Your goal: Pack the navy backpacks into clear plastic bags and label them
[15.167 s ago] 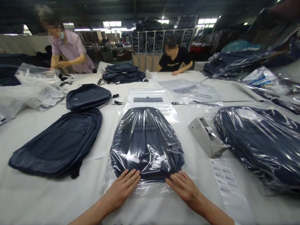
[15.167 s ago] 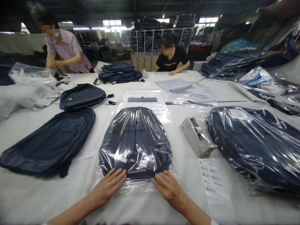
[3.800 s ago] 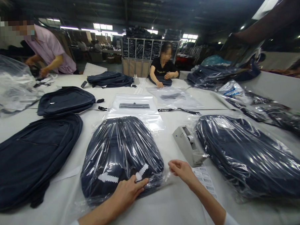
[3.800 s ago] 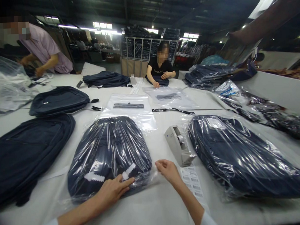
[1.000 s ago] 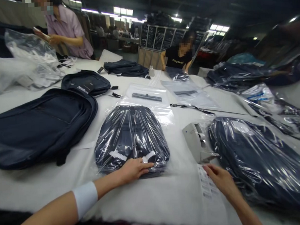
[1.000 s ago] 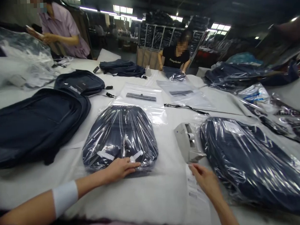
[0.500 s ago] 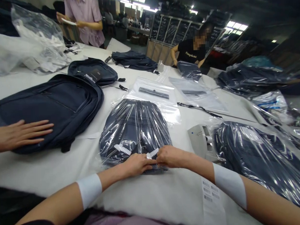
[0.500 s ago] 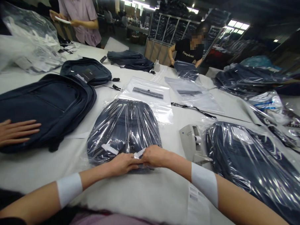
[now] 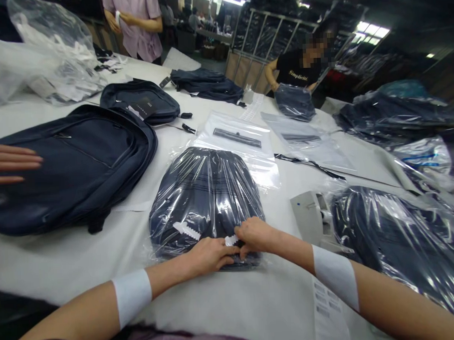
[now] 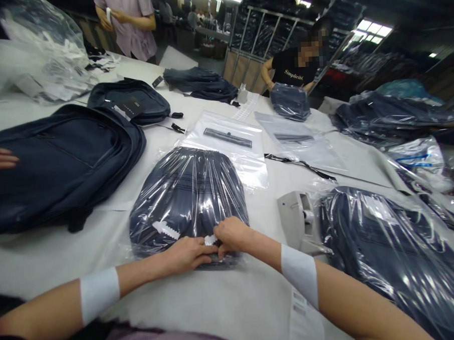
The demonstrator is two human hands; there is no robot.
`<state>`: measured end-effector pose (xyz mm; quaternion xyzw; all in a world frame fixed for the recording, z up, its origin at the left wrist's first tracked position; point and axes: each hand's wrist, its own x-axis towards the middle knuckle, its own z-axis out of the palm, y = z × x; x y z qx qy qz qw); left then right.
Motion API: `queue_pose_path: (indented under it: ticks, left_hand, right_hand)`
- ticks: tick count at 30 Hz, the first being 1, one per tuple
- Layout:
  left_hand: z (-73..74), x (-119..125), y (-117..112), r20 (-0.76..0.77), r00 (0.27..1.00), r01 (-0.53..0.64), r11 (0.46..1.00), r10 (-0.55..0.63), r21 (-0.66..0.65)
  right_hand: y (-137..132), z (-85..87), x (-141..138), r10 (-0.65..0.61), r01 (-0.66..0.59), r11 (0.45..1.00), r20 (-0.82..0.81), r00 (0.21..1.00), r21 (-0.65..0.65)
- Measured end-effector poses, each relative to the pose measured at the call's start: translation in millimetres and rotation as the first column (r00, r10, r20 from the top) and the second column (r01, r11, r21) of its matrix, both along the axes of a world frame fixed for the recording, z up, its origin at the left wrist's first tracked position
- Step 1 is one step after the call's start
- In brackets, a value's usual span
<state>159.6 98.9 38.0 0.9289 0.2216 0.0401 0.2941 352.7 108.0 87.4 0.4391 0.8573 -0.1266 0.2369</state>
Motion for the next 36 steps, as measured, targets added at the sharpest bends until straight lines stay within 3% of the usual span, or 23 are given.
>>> queue_pose_path:
  ticks: [3,5,7,8,11,13,15,18,21,24,27,30,31,32,34,36]
  left_hand:
    - [2.5,0,-1,-0.036,0.999,-0.01,1.0,0.009,-0.004]
    - [2.6,0,-1,-0.04,0.999,-0.022,1.0,0.021,-0.022]
    - [1.4,0,0,-0.01,1.0,-0.022,0.998,0.021,-0.058]
    - [0.7,0,0,0.011,1.0,-0.015,0.997,0.016,-0.082]
    - [-0.1,0,3,0.076,0.997,0.013,0.987,-0.001,-0.158]
    - [0.6,1,6,0.124,0.992,0.032,0.974,-0.004,-0.224]
    - [1.8,2,9,0.168,0.986,0.043,0.953,0.009,-0.3]
    - [2.8,1,14,0.168,0.978,-0.047,0.912,0.126,-0.407]
    - [1.3,3,17,0.137,0.953,-0.168,0.85,0.269,-0.499]
    - [-0.9,10,20,0.153,0.926,-0.216,0.816,0.346,-0.536]
    - [7.4,10,29,0.124,0.894,-0.286,0.761,0.431,-0.582]
    - [36.4,-19,43,0.134,0.86,-0.285,0.681,0.493,-0.674]
    - [49.0,-37,45,0.162,0.853,-0.271,0.685,0.497,-0.676]
    - [61.1,-57,46,0.198,0.863,-0.257,0.741,0.465,-0.62]
    - [78.7,-98,38,0.147,0.921,-0.284,0.88,0.361,-0.382]
    - [81.7,-131,22,-0.014,0.95,-0.31,0.938,0.312,-0.156]
  right_hand:
    - [7,2.0,13,-0.154,0.154,0.988,-0.04,0.987,-0.003]
    - [1,9.4,21,-0.311,0.313,0.95,-0.142,0.94,-0.007]
    - [-13,17.1,23,-0.476,0.476,0.875,-0.341,0.811,-0.09]
    - [-23,19.4,21,-0.551,0.515,0.831,-0.43,0.715,-0.209]
    - [-52,16.4,5,-0.731,0.412,0.678,-0.5,0.464,-0.609]
    - [-65,9.9,-8,-0.794,0.416,0.605,-0.477,0.376,-0.679]
    - [-71,5.6,-19,-0.811,0.513,0.583,-0.483,0.329,-0.63]
    - [-75,4.6,-34,-0.795,0.504,0.605,-0.49,0.357,-0.616]
    - [-74,-3.0,-47,-0.68,0.369,0.733,-0.594,0.43,-0.572]
    - [-67,-26.4,-54,-0.509,0.335,0.858,-0.734,0.45,-0.39]
    - [-60,-52.9,-52,-0.456,0.387,0.873,-0.779,0.431,-0.297]
    - [-57,-67.1,-51,-0.474,0.437,0.854,-0.769,0.428,-0.283]
    - [-57,-68.7,-51,-0.49,0.45,0.843,-0.765,0.419,-0.293]
    - [-58,-69.1,-51,-0.509,0.461,0.831,-0.761,0.402,-0.313]
    - [-58,-67.5,-53,-0.559,0.49,0.794,-0.75,0.354,-0.36]
    - [-58,-64.5,-55,-0.591,0.515,0.765,-0.74,0.32,-0.388]
